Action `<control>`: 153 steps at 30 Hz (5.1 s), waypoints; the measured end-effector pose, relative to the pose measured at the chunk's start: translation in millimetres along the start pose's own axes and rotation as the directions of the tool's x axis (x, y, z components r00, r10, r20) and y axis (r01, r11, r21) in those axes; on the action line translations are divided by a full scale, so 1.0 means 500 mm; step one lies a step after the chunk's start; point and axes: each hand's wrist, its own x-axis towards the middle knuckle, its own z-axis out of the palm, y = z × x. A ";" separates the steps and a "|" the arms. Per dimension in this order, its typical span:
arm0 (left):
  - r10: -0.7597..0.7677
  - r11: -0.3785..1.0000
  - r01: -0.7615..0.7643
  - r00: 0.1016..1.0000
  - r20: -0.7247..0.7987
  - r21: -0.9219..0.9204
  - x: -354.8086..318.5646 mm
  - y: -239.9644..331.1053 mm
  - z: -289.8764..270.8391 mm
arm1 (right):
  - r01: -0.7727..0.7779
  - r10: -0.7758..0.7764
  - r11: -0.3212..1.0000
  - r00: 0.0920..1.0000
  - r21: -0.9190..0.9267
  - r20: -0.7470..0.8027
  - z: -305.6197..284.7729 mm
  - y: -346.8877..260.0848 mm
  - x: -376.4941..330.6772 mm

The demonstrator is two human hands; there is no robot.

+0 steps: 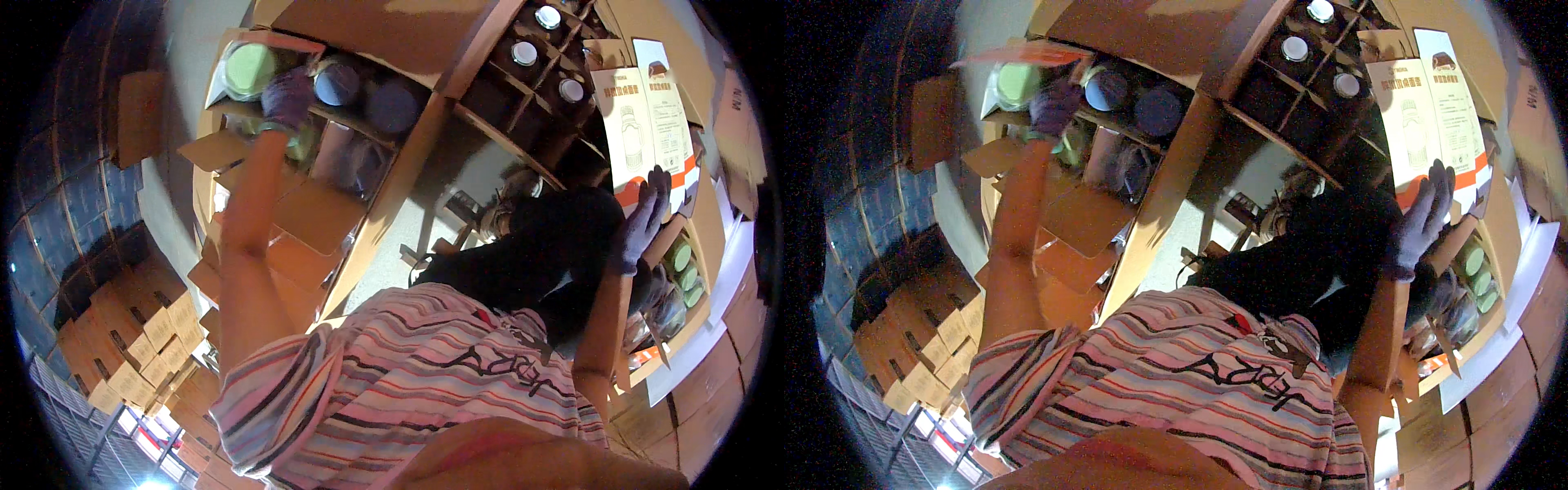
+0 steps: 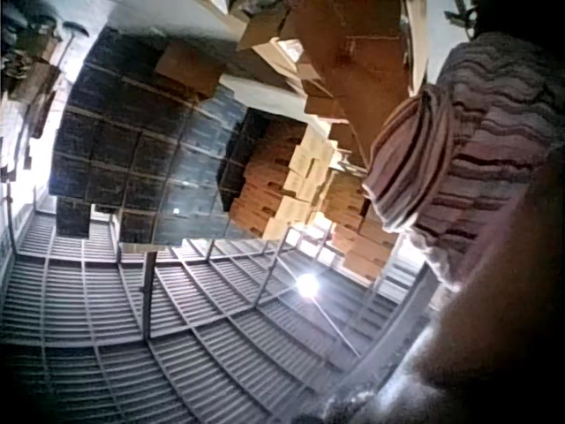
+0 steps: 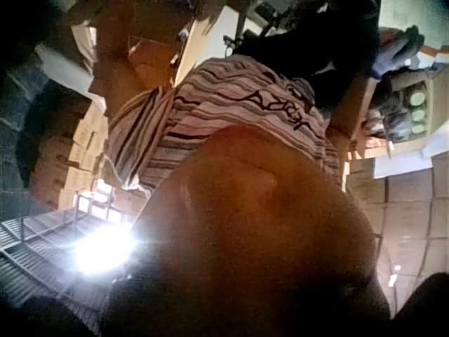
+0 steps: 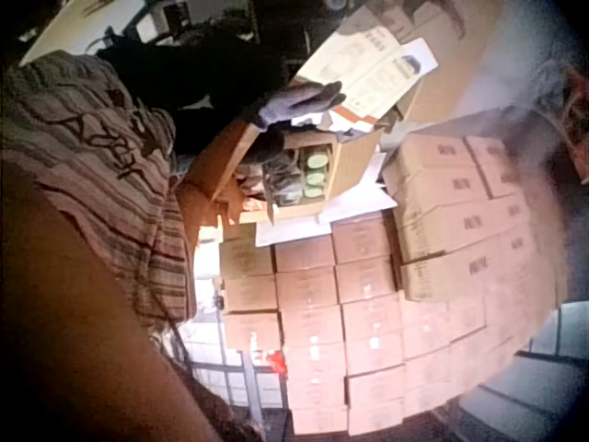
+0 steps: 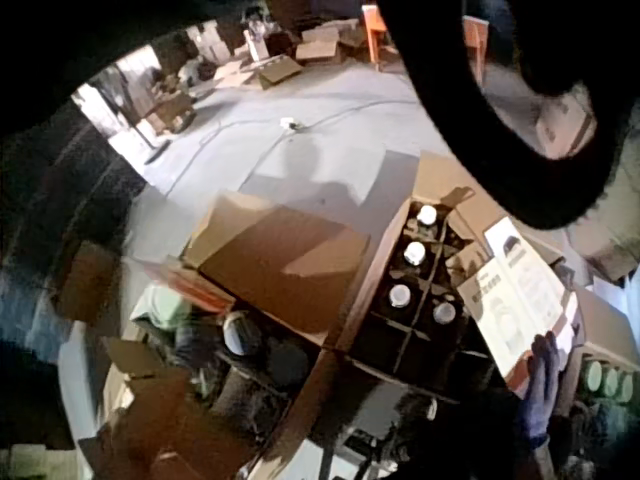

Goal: The person assembles and packs water bottles into cardboard boxes. They take a clear water bottle, place a green lid on it, screw the lid tight, and then place the bottle into a sectioned cardboard box. They also handle and fold cardboard box inserts and manuals during the process.

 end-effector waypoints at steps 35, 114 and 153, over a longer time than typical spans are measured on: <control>0.059 0.815 -0.016 0.997 0.054 -0.580 0.151 -0.364 0.051 | -0.107 0.102 0.985 0.994 0.132 0.045 -0.027 0.020 0.002; -0.223 0.974 0.225 0.955 0.197 0.008 0.207 -0.230 0.266 | 0.053 -0.058 0.956 0.998 -0.287 -0.010 -0.043 0.046 -0.022; 0.287 0.746 -0.348 0.937 0.199 0.567 0.024 0.112 -0.156 | 0.311 -0.389 0.882 0.905 -0.354 -0.174 -0.128 0.085 -0.080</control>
